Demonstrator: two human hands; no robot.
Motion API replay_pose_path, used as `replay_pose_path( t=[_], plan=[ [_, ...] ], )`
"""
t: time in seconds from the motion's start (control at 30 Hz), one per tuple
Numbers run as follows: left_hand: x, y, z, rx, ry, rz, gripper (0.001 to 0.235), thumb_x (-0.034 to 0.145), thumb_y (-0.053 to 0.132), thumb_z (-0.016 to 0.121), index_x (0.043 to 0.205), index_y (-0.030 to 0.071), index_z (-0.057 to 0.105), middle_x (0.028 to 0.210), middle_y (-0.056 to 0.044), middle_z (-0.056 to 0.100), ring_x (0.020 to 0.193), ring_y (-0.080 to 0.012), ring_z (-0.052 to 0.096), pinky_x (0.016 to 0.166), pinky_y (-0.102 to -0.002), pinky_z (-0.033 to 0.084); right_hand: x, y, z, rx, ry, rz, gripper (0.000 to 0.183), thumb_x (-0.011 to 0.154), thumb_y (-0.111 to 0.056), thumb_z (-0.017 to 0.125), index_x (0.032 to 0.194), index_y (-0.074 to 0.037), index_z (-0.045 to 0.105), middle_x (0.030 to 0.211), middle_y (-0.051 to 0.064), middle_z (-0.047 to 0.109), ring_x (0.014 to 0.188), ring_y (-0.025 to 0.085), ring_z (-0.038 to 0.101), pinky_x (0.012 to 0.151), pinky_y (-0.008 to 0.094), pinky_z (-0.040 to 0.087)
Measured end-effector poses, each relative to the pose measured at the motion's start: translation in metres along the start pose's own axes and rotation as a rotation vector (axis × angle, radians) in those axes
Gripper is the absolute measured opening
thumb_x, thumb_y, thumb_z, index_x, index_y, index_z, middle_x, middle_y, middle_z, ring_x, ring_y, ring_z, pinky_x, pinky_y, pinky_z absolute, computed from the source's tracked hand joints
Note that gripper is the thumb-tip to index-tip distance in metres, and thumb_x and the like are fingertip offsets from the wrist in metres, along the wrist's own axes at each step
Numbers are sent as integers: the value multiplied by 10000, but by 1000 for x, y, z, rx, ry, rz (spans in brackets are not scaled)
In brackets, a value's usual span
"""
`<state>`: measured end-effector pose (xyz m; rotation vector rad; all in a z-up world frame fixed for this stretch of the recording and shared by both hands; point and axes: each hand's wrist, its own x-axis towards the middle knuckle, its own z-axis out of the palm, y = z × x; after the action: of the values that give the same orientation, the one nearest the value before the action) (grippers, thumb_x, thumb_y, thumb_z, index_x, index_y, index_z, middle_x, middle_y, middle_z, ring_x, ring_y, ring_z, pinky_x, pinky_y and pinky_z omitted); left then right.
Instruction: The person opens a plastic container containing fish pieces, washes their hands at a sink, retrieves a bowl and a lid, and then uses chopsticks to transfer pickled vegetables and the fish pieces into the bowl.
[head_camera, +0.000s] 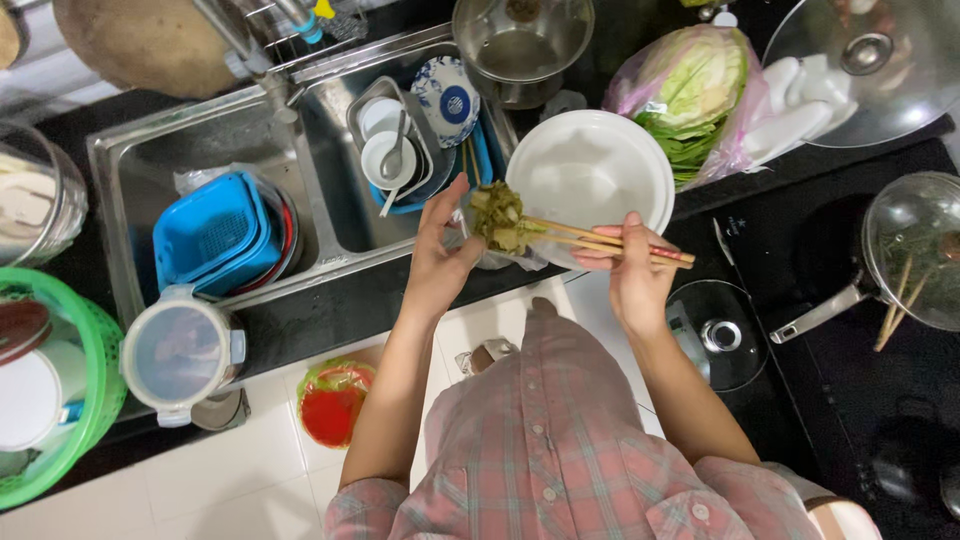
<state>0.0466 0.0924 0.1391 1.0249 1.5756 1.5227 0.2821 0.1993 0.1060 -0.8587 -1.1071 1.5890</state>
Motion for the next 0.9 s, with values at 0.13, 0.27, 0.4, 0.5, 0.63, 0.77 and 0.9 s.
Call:
replay_pose_path(
  t=[0.13, 0.27, 0.4, 0.5, 0.63, 0.77, 0.9],
  plan=[
    [9, -6, 6, 86, 4, 163, 745, 841, -43, 664, 1552, 106, 502, 1495, -87, 534, 1315, -223, 512, 1116, -291, 398, 4, -21, -13, 58, 52, -43, 416, 1130, -274, 498, 1001, 90, 654, 913, 218, 712, 723, 319, 748, 658, 394, 666],
    [14, -13, 15, 46, -10, 138, 731, 840, -14, 655, 1543, 101, 492, 1488, -97, 517, 1362, -227, 495, 1133, -306, 378, 10, -39, -32, 53, 117, -109, 406, 1154, -260, 500, 1000, 87, 645, 918, 216, 704, 735, 324, 742, 661, 391, 658],
    [11, -14, 18, 22, -26, 14, 748, 810, 4, 648, 1533, 117, 495, 1463, -95, 521, 1297, -229, 500, 1061, -312, 445, 19, -45, -54, 60, 199, -166, 368, 1145, -266, 533, 1036, 66, 648, 959, 212, 713, 758, 332, 748, 678, 399, 661],
    [6, -17, 15, 48, -31, 24, 749, 812, -14, 646, 1534, 113, 494, 1474, -104, 526, 1354, -234, 499, 1091, -317, 427, 27, -34, -59, -7, 230, -157, 388, 1141, -285, 547, 1038, 69, 669, 921, 209, 723, 767, 317, 757, 697, 388, 669],
    [-4, -22, 9, 75, -11, 73, 743, 817, -52, 657, 1529, 94, 501, 1480, -123, 540, 1388, -250, 501, 1169, -335, 366, 41, -10, -46, -200, 163, -67, 318, 1084, -245, 580, 1051, 55, 678, 935, 137, 741, 759, 235, 767, 689, 342, 681],
    [-12, -22, -1, 55, 8, 32, 721, 817, -58, 641, 1511, 93, 517, 1490, -127, 525, 1404, -254, 491, 1170, -340, 370, 39, -13, -40, -626, 154, 55, 326, 1064, -240, 622, 1009, 62, 732, 829, 121, 737, 678, 184, 731, 627, 283, 622],
    [-25, -21, -9, 123, 34, -2, 691, 818, -53, 641, 1486, 87, 539, 1457, -129, 559, 1390, -256, 512, 1169, -336, 367, 39, -25, -48, -589, 197, -66, 338, 1089, -233, 598, 1003, 65, 731, 813, 110, 729, 676, 160, 722, 631, 267, 611]
  ],
)
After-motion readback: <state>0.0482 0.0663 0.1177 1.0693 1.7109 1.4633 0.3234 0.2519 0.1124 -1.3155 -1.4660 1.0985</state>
